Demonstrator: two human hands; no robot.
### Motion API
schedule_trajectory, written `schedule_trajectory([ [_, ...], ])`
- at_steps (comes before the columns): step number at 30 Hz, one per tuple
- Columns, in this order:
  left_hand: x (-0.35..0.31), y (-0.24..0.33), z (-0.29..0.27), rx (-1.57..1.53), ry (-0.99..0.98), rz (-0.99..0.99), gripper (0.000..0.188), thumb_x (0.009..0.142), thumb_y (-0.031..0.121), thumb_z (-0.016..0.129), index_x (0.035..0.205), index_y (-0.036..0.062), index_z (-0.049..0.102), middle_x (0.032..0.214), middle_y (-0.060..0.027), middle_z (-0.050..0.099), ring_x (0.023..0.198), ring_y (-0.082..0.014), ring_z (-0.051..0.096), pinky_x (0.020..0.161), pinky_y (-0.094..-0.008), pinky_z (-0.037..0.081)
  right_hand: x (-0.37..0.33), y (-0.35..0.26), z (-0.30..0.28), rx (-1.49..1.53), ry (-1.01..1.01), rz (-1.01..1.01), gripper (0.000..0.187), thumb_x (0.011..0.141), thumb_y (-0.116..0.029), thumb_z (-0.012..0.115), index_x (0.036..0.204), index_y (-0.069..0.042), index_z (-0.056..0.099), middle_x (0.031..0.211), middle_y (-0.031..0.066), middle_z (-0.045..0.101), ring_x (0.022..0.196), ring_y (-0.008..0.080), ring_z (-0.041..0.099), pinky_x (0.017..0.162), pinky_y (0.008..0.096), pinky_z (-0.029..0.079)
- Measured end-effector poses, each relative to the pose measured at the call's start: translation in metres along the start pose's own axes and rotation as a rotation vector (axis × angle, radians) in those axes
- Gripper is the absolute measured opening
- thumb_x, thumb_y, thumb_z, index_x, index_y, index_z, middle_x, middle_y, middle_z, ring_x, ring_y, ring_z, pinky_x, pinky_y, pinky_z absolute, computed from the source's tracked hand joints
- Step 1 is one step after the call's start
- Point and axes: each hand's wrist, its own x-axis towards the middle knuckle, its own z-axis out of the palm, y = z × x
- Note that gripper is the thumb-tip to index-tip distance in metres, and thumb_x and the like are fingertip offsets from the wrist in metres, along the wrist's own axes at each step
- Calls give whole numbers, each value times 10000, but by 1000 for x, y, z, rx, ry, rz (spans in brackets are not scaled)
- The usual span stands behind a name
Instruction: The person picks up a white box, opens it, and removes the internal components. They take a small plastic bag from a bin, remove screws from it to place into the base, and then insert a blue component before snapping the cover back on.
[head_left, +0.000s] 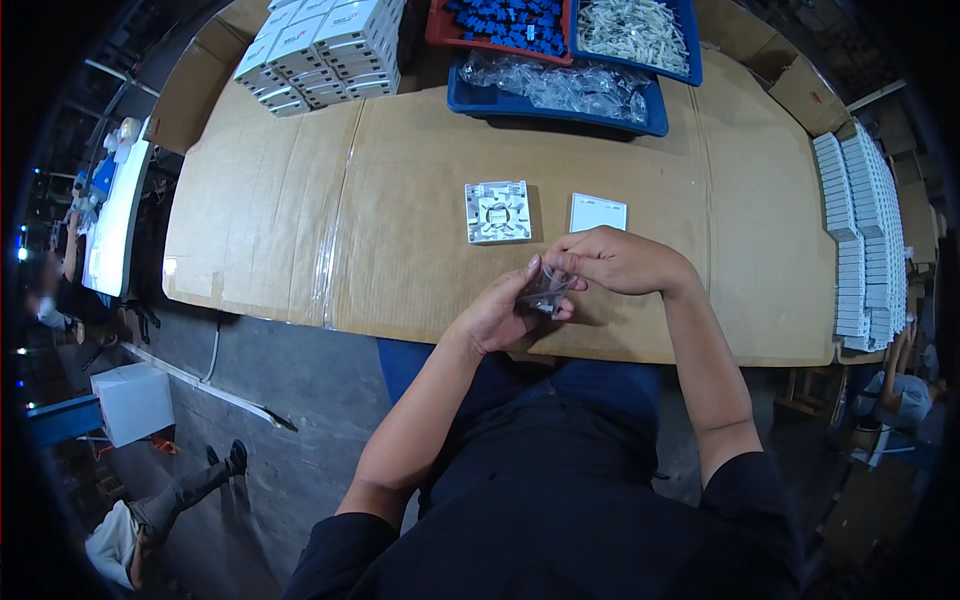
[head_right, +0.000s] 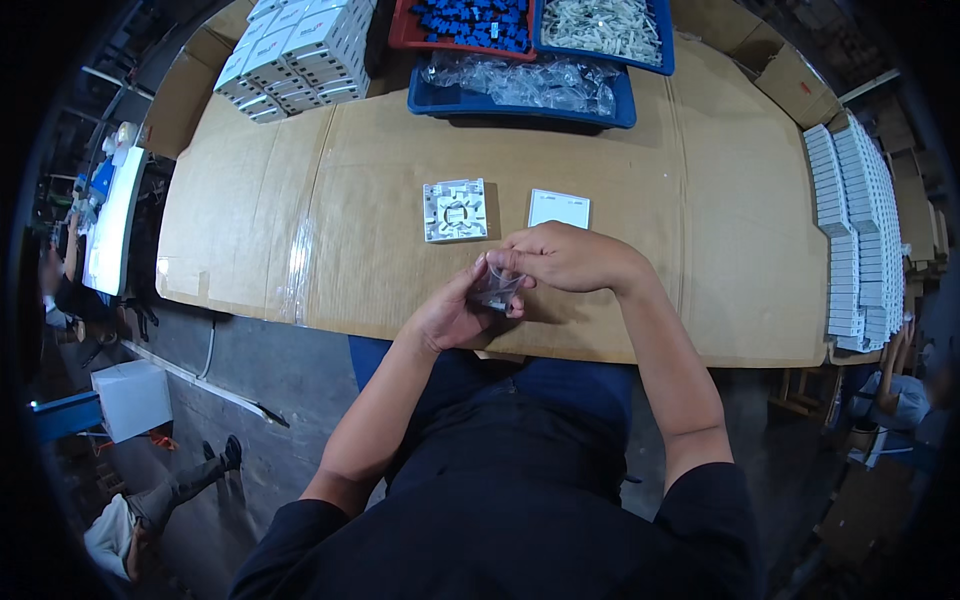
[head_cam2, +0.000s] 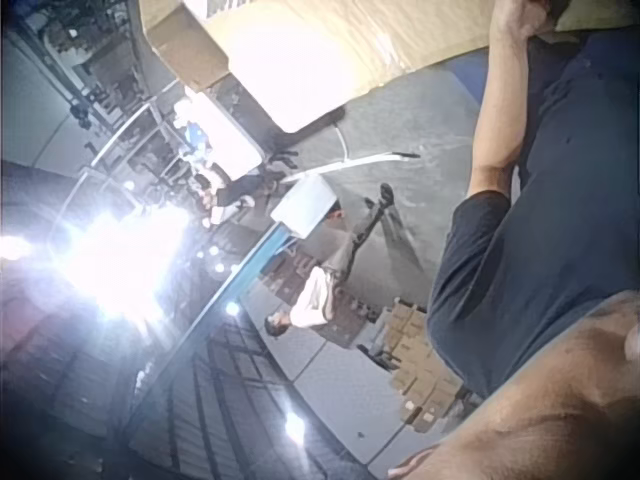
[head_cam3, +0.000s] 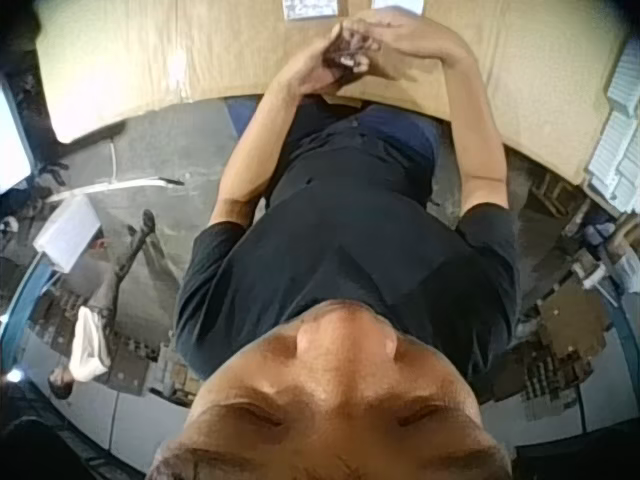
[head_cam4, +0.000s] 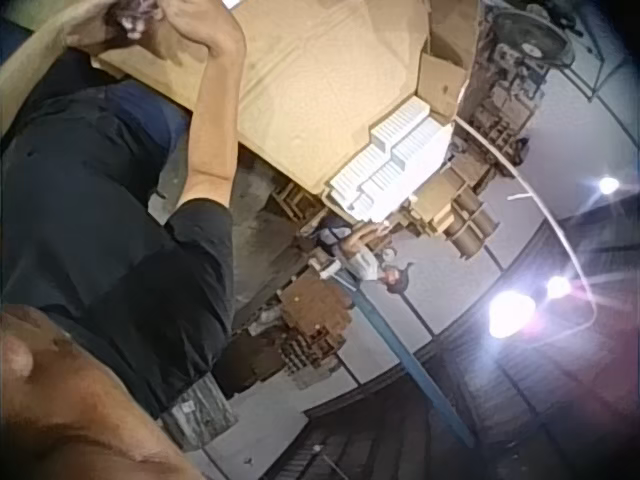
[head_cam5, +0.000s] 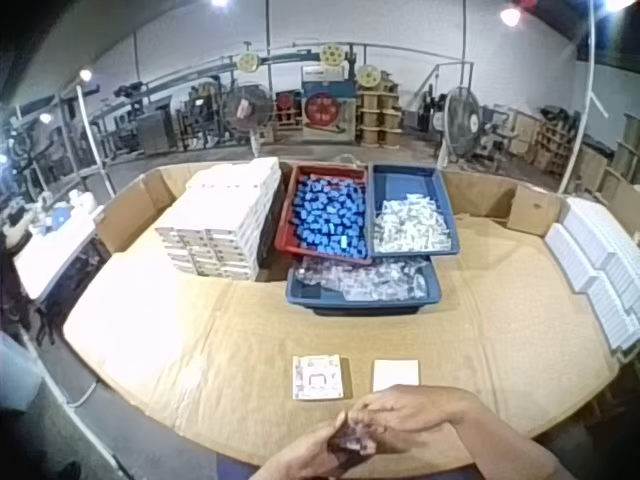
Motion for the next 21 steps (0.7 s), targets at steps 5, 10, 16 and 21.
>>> schedule_trajectory([
  [5, -7, 2, 0, 24, -27, 59, 541, 1106, 467, 479, 1360, -2, 569, 1270, -159, 689, 1031, -256, 723, 981, -389, 557, -3, 6, -2, -223, 20, -292, 188, 1008, -141, 694, 1103, 8, 758, 1002, 75, 748, 958, 150, 672, 895, 312, 522],
  [10, -11, 16, 35, 545, 65, 166, 488, 1124, 379, 490, 1321, -40, 645, 1138, -138, 748, 1013, -220, 738, 983, -362, 552, -19, 3, -1, 36, 155, -278, 150, 957, -84, 754, 1077, 6, 759, 1011, 67, 761, 960, 133, 677, 869, 298, 531],
  [16, -16, 2, 38, 682, 271, 378, 395, 1116, 270, 536, 1264, -63, 689, 1049, -102, 764, 943, -143, 719, 857, -286, 557, -7, 7, 52, 653, 676, -420, 211, 939, 13, 750, 1119, 1, 640, 942, 67, 729, 870, 90, 681, 778, 229, 534],
  [21, -10, 5, 66, 1013, 593, 547, 324, 1042, 263, 670, 1199, -18, 705, 1003, -84, 753, 935, -114, 670, 861, -269, 506, -12, 11, 63, 641, 838, -435, 223, 924, 26, 761, 1131, 21, 678, 1004, 75, 734, 947, 109, 696, 834, 255, 566],
])
